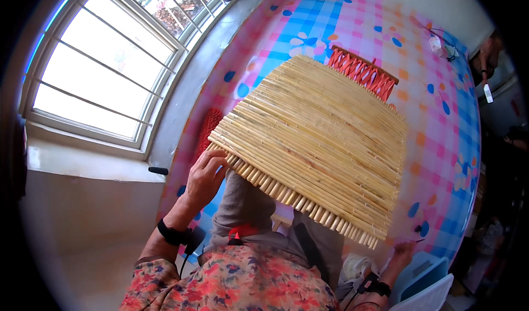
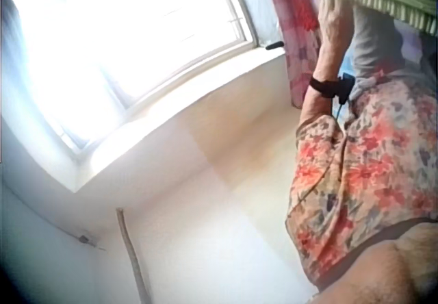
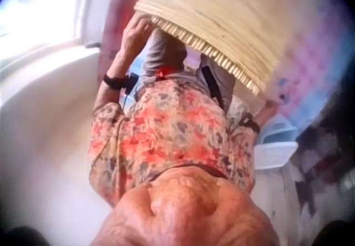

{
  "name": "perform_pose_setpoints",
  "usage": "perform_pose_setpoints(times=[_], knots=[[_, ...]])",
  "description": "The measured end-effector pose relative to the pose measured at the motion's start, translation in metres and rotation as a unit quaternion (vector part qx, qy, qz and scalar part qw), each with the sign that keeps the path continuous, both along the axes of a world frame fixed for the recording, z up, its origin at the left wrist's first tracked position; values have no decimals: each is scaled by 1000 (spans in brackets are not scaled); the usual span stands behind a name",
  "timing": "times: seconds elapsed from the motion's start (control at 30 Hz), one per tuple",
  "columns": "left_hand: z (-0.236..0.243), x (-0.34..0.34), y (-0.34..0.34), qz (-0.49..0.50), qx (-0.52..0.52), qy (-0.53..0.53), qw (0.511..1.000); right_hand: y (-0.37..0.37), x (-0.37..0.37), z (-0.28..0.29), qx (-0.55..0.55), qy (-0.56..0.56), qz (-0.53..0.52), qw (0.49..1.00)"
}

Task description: The person weaves a bamboo mat by hand, inserting thin bamboo strips through vertical threads, pulling them tight, and using a needle and thread to secure the edges before trimming excess thread with scissors.

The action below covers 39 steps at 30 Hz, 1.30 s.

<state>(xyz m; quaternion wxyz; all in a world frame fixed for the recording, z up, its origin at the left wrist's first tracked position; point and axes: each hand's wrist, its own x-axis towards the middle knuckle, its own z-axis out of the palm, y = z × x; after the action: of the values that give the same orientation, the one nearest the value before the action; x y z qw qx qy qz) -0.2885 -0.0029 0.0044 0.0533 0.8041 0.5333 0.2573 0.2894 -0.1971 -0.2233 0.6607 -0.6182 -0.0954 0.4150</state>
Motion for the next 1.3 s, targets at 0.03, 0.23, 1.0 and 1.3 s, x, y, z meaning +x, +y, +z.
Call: perform_pose_setpoints(times=[0.03,0.23,1.0,1.3], knots=[[1,-5,-5,11,1,-18,1000,3,-2,22,54,42,-39,997],[12,-32,-19,49,20,-28,998,31,-72,159,141,53,-16,989],[-4,-41,27,-84,9,43,995,93,-292,251,-6,-100,412,906],[0,-1,14,-4,14,-64,998,107,-266,232,-44,-27,401,915]])
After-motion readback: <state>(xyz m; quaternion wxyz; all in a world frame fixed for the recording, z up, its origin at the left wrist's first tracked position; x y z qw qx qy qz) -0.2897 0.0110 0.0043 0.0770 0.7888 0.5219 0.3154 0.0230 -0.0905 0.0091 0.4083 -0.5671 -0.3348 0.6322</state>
